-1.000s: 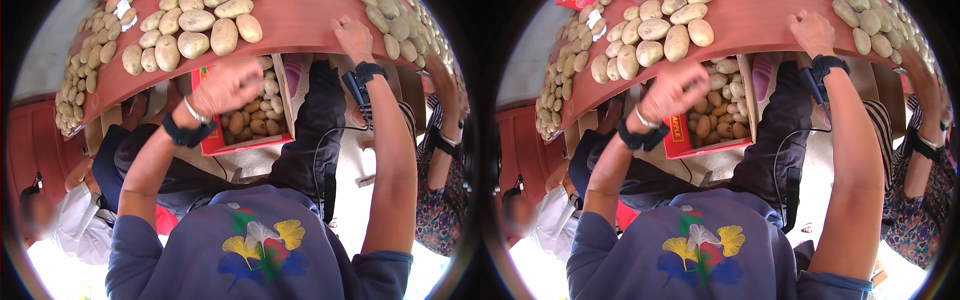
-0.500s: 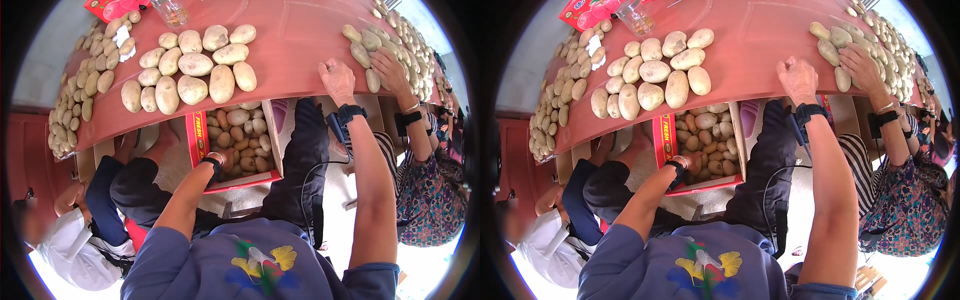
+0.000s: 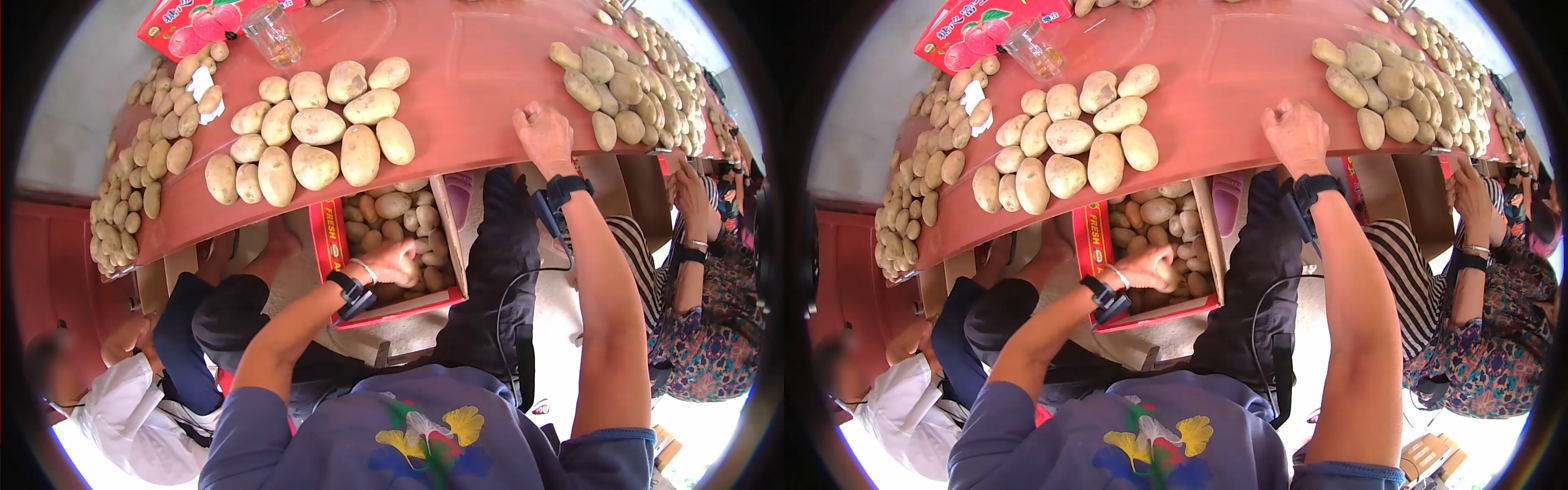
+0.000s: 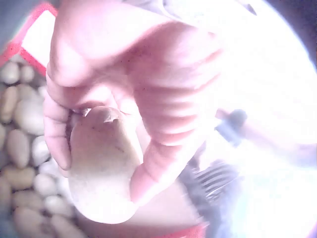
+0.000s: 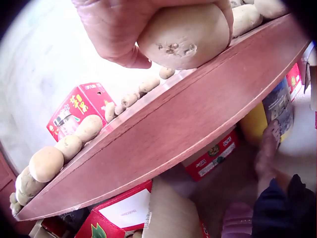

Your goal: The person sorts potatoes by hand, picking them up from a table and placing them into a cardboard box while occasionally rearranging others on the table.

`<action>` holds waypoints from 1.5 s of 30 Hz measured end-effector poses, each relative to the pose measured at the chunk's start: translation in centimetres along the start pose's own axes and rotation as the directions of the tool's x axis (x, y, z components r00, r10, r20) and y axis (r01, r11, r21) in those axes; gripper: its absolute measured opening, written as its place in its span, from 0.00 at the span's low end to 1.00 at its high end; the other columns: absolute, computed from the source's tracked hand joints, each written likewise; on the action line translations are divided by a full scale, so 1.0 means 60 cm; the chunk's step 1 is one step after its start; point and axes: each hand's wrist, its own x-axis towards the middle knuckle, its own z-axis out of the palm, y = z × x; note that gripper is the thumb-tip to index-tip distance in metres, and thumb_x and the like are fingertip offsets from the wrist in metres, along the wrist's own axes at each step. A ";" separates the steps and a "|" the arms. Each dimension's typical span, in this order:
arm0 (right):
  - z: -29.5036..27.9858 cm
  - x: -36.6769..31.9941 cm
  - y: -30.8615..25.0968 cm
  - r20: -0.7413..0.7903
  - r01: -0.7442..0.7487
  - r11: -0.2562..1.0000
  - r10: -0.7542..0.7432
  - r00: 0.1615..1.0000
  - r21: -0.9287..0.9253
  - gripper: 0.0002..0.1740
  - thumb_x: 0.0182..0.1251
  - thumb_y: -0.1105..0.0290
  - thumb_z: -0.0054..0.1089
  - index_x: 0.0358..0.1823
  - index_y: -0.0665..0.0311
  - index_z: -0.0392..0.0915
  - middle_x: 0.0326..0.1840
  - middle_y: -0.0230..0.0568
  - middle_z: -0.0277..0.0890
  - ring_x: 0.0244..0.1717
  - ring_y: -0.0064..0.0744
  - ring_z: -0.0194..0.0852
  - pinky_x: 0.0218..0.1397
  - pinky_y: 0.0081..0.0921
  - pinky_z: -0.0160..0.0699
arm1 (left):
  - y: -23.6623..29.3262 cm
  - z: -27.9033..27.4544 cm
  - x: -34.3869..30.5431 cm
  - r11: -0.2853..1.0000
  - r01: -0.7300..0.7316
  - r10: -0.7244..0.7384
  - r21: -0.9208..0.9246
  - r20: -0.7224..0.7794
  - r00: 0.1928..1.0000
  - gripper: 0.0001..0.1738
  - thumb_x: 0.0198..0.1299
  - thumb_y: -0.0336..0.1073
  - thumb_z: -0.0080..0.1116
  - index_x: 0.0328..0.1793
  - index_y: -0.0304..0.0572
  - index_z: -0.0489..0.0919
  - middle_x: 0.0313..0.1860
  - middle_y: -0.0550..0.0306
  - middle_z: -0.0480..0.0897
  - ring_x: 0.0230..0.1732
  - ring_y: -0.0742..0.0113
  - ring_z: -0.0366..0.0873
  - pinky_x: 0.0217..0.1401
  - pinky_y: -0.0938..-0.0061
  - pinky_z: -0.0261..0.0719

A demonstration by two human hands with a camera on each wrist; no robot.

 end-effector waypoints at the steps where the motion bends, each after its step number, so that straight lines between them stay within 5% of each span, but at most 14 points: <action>1: -0.003 0.002 0.001 0.001 -0.007 1.000 0.007 1.000 0.006 0.16 0.56 0.56 0.55 0.31 0.62 0.78 0.36 0.49 0.79 0.41 0.53 0.76 0.47 0.43 0.72 | 0.051 -0.027 -0.013 0.992 -0.129 0.128 -0.007 -0.071 0.989 0.25 0.36 0.35 0.69 0.41 0.43 0.69 0.39 0.51 0.76 0.44 0.56 0.76 0.46 0.64 0.74; 4: 0.001 0.006 0.005 0.035 -0.023 1.000 0.023 0.999 -0.002 0.16 0.55 0.56 0.53 0.30 0.62 0.79 0.38 0.48 0.79 0.43 0.50 0.76 0.49 0.43 0.74 | 0.191 -0.110 -0.048 0.901 -0.424 0.394 -0.096 -0.228 0.890 0.24 0.38 0.28 0.66 0.40 0.44 0.66 0.41 0.55 0.76 0.47 0.64 0.75 0.49 0.66 0.75; 10: 0.006 0.005 0.013 -0.006 0.041 0.999 -0.041 0.999 -0.005 0.16 0.57 0.56 0.52 0.33 0.61 0.80 0.38 0.46 0.79 0.44 0.49 0.77 0.49 0.43 0.74 | 0.338 -0.279 -0.026 0.901 -0.433 0.403 0.041 -0.451 0.796 0.26 0.38 0.25 0.62 0.46 0.44 0.66 0.46 0.54 0.76 0.51 0.65 0.75 0.53 0.71 0.74; 11: 0.007 0.005 0.015 -0.004 0.032 0.999 -0.032 0.999 -0.006 0.16 0.57 0.56 0.52 0.33 0.61 0.80 0.38 0.46 0.79 0.44 0.48 0.77 0.49 0.43 0.74 | 0.333 -0.299 -0.009 0.877 -0.409 0.481 0.253 -0.453 0.750 0.28 0.37 0.25 0.59 0.49 0.43 0.67 0.46 0.54 0.76 0.51 0.62 0.75 0.56 0.69 0.73; 17: 0.000 0.001 0.011 -0.002 0.004 1.000 -0.004 1.000 0.023 0.16 0.57 0.56 0.52 0.34 0.60 0.81 0.38 0.46 0.79 0.43 0.48 0.78 0.49 0.42 0.75 | 0.244 -0.339 0.057 0.732 -0.284 0.480 0.619 -0.175 0.859 0.28 0.38 0.19 0.47 0.51 0.43 0.73 0.56 0.54 0.76 0.62 0.54 0.69 0.67 0.63 0.64; 20: 0.006 0.001 0.012 0.011 0.003 1.000 -0.004 1.000 0.021 0.17 0.57 0.56 0.51 0.35 0.60 0.81 0.38 0.46 0.80 0.43 0.48 0.78 0.49 0.41 0.76 | 0.257 -0.327 0.051 0.819 -0.267 0.423 0.508 -0.219 0.879 0.26 0.39 0.18 0.40 0.47 0.42 0.75 0.56 0.54 0.76 0.64 0.57 0.67 0.71 0.64 0.59; 21: 0.002 0.001 0.010 0.021 0.009 1.000 -0.009 1.000 0.003 0.17 0.57 0.55 0.51 0.36 0.59 0.82 0.39 0.46 0.80 0.43 0.48 0.78 0.50 0.41 0.76 | 0.256 -0.325 0.054 0.750 -0.323 0.517 0.577 -0.208 0.830 0.21 0.44 0.23 0.43 0.47 0.42 0.75 0.53 0.54 0.77 0.61 0.58 0.69 0.67 0.65 0.63; 24: 0.001 0.011 0.015 0.009 0.037 0.999 -0.037 0.999 -0.033 0.18 0.57 0.54 0.50 0.37 0.59 0.82 0.40 0.46 0.81 0.44 0.48 0.78 0.51 0.40 0.76 | 0.253 -0.331 0.067 0.873 -0.226 0.373 0.433 -0.292 0.881 0.16 0.48 0.31 0.49 0.45 0.43 0.75 0.47 0.53 0.77 0.55 0.55 0.72 0.61 0.64 0.66; 25: 0.005 0.001 0.015 0.014 0.046 0.998 -0.046 0.999 -0.040 0.19 0.57 0.54 0.50 0.38 0.59 0.82 0.40 0.47 0.81 0.45 0.48 0.78 0.51 0.40 0.76 | 0.246 -0.319 0.074 0.772 -0.237 0.484 0.590 -0.304 0.820 0.15 0.48 0.39 0.57 0.42 0.44 0.76 0.42 0.51 0.77 0.48 0.52 0.73 0.53 0.64 0.69; 32: -0.005 0.002 0.008 0.062 0.016 0.999 -0.013 0.998 -0.047 0.20 0.58 0.53 0.49 0.39 0.57 0.82 0.40 0.47 0.81 0.45 0.48 0.79 0.51 0.40 0.76 | 0.248 -0.290 0.076 0.601 -0.355 0.592 0.716 -0.101 0.799 0.14 0.39 0.35 0.64 0.33 0.42 0.74 0.36 0.51 0.75 0.42 0.49 0.72 0.46 0.61 0.72; 36: -0.003 0.005 0.011 0.041 -0.022 1.000 0.023 0.999 -0.020 0.20 0.58 0.53 0.49 0.39 0.58 0.82 0.41 0.47 0.81 0.45 0.49 0.78 0.52 0.40 0.75 | 0.247 -0.268 0.060 0.570 -0.311 0.659 0.760 -0.197 0.726 0.13 0.37 0.32 0.64 0.31 0.43 0.74 0.42 0.53 0.76 0.54 0.50 0.71 0.55 0.62 0.71; 40: -0.004 0.002 0.003 0.057 -0.019 0.999 0.021 0.998 -0.042 0.19 0.58 0.53 0.49 0.39 0.58 0.82 0.41 0.48 0.81 0.45 0.50 0.78 0.51 0.42 0.76 | 0.255 -0.272 0.059 0.598 -0.217 0.563 0.772 -0.211 0.799 0.25 0.37 0.35 0.67 0.47 0.46 0.76 0.59 0.51 0.73 0.64 0.49 0.66 0.67 0.61 0.65; 41: -0.007 0.001 0.001 0.077 -0.017 0.999 0.020 0.997 -0.048 0.19 0.58 0.53 0.49 0.39 0.58 0.82 0.41 0.49 0.80 0.45 0.50 0.78 0.51 0.42 0.76 | 0.236 -0.273 0.067 0.544 -0.206 0.638 0.814 -0.242 0.731 0.35 0.40 0.39 0.68 0.59 0.49 0.72 0.64 0.48 0.70 0.68 0.48 0.62 0.70 0.59 0.60; 45: 0.014 0.006 -0.006 0.060 0.113 0.972 -0.103 0.993 -0.204 0.18 0.58 0.56 0.49 0.40 0.58 0.82 0.43 0.48 0.80 0.48 0.51 0.77 0.50 0.44 0.77 | 0.267 -0.282 -0.014 0.630 -0.312 0.716 0.711 -0.376 0.588 0.34 0.50 0.42 0.64 0.65 0.46 0.68 0.64 0.46 0.69 0.69 0.49 0.61 0.71 0.59 0.57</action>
